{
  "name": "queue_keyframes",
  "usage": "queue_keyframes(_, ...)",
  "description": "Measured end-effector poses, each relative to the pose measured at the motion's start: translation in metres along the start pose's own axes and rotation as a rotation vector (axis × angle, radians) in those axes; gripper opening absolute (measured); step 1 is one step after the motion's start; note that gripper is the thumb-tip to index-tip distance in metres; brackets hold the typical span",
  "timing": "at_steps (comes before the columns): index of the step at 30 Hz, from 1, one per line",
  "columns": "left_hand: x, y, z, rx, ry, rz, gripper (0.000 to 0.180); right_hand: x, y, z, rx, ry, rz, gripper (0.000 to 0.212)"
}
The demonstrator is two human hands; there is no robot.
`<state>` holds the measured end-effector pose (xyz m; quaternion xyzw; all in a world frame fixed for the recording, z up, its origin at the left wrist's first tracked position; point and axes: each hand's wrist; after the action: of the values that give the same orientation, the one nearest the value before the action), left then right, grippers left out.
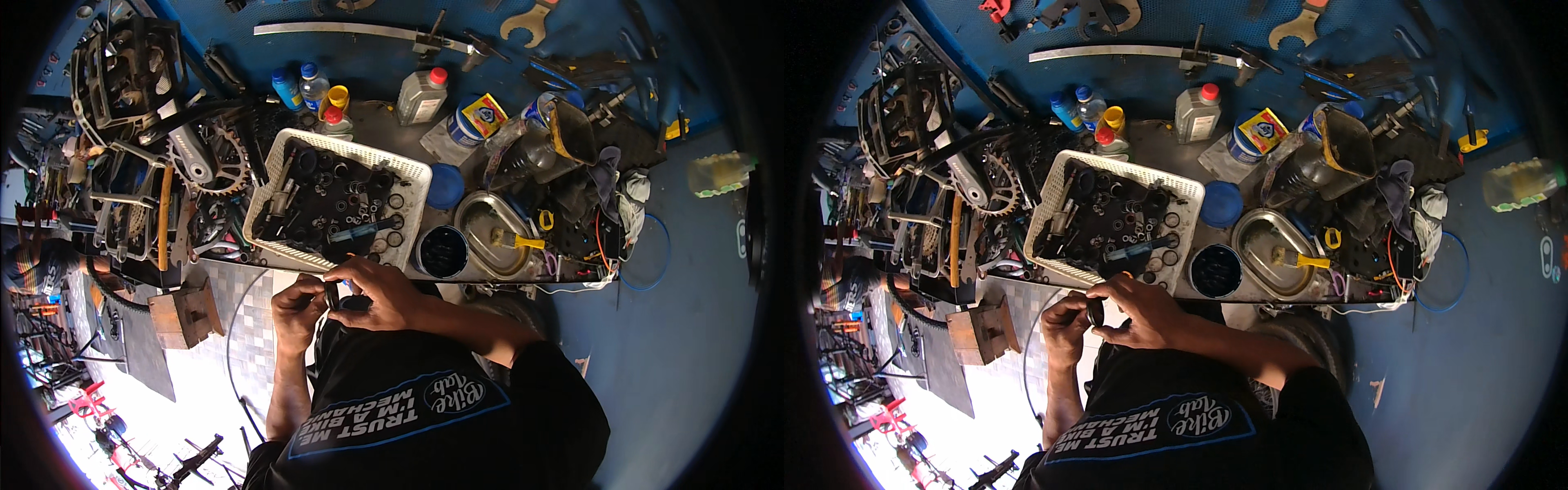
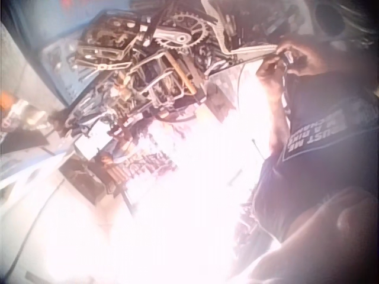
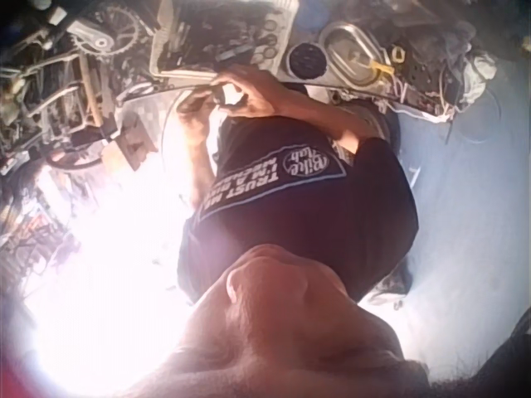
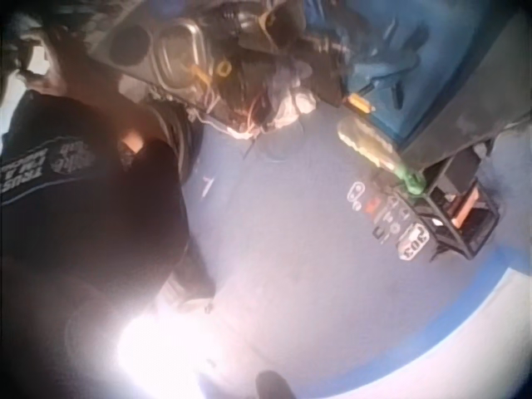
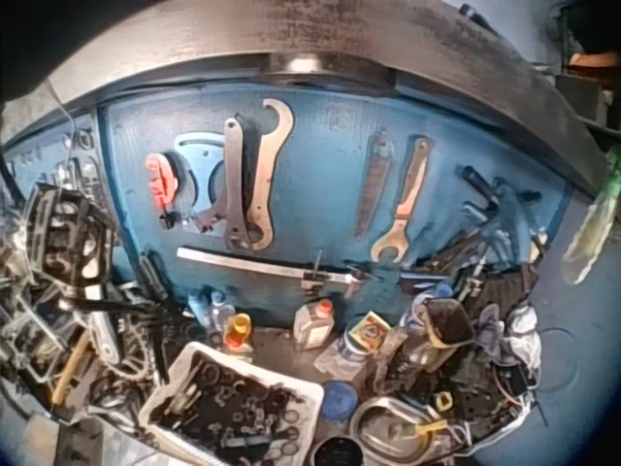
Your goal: The person assembles small bicycle components at a workbench. They pick up a black ring, apply lubricant from a tube, and insert a small metal part into the ring. The person continues to handle and assemble small parts from a white basket.
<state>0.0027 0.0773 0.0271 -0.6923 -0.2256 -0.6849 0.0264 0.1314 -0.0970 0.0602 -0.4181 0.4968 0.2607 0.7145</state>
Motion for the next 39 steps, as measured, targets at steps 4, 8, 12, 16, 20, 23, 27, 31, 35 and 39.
queue_keyframes(4, -0.005, -0.002, -0.003, 0.001, -0.024, -0.045, 0.015, -0.002, -0.002, 0.000, -0.025, 0.018, -0.008, 0.066)
queue_keyframes(8, -0.004, 0.001, -0.004, 0.004, -0.005, -0.073, 0.017, 0.001, -0.002, 0.001, -0.029, -0.025, -0.032, 0.061)
queue_keyframes(12, 0.001, 0.003, -0.004, 0.011, -0.006, -0.054, 0.017, 0.003, 0.000, 0.001, -0.029, -0.020, -0.051, 0.062)
queue_keyframes(16, -0.001, 0.003, -0.004, -0.033, -0.016, -0.087, 0.015, -0.006, -0.007, 0.002, -0.009, 0.003, -0.069, 0.062)
queue_keyframes(20, -0.008, -0.004, -0.005, -0.040, -0.065, -0.064, 0.015, -0.004, -0.005, 0.003, 0.056, -0.077, -0.051, 0.065)
queue_keyframes(23, 0.006, 0.000, 0.002, 0.023, -0.067, -0.005, 0.015, 0.000, -0.004, 0.004, 0.055, -0.130, -0.038, 0.068)
queue_keyframes(27, 0.004, -0.012, 0.017, 0.193, 0.034, 0.698, 0.027, -0.002, -0.007, 0.007, 0.059, -0.143, -0.048, 0.067)
queue_keyframes(31, -0.005, -0.030, 0.013, 0.104, 0.090, 1.120, 0.039, -0.005, -0.010, 0.015, 0.042, -0.148, -0.081, 0.066)
queue_keyframes(35, -0.019, -0.030, 0.015, 0.124, 0.150, 1.151, 0.039, -0.006, -0.010, 0.015, 0.036, -0.121, -0.093, 0.066)
queue_keyframes(39, -0.024, -0.030, 0.017, 0.106, 0.110, 1.106, 0.035, -0.010, -0.002, 0.012, 0.081, -0.067, -0.094, 0.065)
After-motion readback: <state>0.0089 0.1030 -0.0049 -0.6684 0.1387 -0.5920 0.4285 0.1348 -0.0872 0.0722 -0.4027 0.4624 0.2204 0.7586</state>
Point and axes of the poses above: each hand's wrist, its own z-axis towards the middle knuckle, its own y-axis out of the palm, x = y × z, and after that the axes turned 6 degrees about z, right-handed
